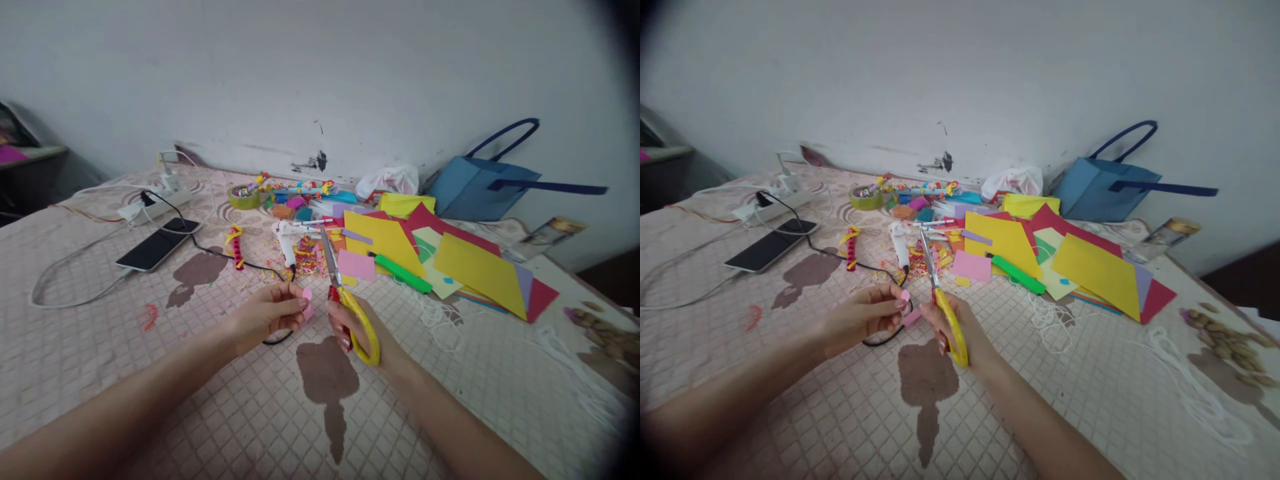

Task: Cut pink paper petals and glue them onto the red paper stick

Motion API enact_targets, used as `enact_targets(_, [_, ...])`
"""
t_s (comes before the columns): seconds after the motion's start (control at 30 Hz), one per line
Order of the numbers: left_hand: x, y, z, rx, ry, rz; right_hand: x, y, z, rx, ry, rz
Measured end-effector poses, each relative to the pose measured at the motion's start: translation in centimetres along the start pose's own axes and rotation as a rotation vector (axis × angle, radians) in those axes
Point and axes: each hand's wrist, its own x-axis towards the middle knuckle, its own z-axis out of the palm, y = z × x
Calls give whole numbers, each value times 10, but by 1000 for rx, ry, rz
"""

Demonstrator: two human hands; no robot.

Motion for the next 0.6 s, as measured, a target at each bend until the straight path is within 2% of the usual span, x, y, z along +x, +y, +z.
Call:
enact_targets(0.3, [-3,-4,7,29,73,-12,0,-1,1,-82,92,-52])
enact_targets(0.5, [-4,-13,11,94,99,35,-1,2,6,-64,83,-66])
enact_targets(0.6, [-3,-16,13,136,96,44,-1,2,9,-100,119,-52])
